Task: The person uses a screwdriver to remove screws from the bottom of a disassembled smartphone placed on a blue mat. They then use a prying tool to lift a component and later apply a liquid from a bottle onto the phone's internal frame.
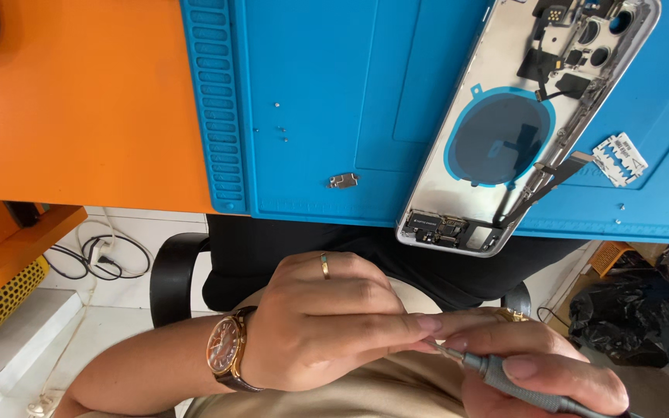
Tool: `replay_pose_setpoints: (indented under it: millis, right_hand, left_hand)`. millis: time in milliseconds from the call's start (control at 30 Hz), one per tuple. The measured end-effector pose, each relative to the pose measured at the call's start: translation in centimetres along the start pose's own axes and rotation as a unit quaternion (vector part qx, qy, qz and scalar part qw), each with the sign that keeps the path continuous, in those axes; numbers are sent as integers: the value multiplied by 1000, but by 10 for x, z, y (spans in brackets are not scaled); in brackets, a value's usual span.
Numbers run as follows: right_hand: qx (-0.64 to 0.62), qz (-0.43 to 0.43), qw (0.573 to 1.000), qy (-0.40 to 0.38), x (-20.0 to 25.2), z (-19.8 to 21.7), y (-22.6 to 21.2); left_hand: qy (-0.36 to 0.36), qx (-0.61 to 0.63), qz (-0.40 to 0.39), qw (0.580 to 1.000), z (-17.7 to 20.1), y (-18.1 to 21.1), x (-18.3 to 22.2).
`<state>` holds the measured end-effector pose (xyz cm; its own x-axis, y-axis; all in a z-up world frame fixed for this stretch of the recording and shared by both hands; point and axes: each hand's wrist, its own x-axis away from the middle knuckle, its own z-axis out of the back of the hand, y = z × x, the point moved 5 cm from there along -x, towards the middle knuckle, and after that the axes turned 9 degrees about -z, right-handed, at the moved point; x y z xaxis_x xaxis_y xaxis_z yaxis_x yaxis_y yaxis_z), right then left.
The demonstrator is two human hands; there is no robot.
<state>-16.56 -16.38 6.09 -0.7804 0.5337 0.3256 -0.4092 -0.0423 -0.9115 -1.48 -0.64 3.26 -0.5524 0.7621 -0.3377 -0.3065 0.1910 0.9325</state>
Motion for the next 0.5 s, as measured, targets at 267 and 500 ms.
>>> replay_pose_setpoints:
  millis: [267,500]
  right_hand:
    - [15,0,993,-116,-21,22,-17]
    - [126,104,986,28,-20,49,9]
  left_hand:
    - [-3,-47,-4,999,-1,-2,-2]
    - [10,-335,-137,932,-14,-7,-1]
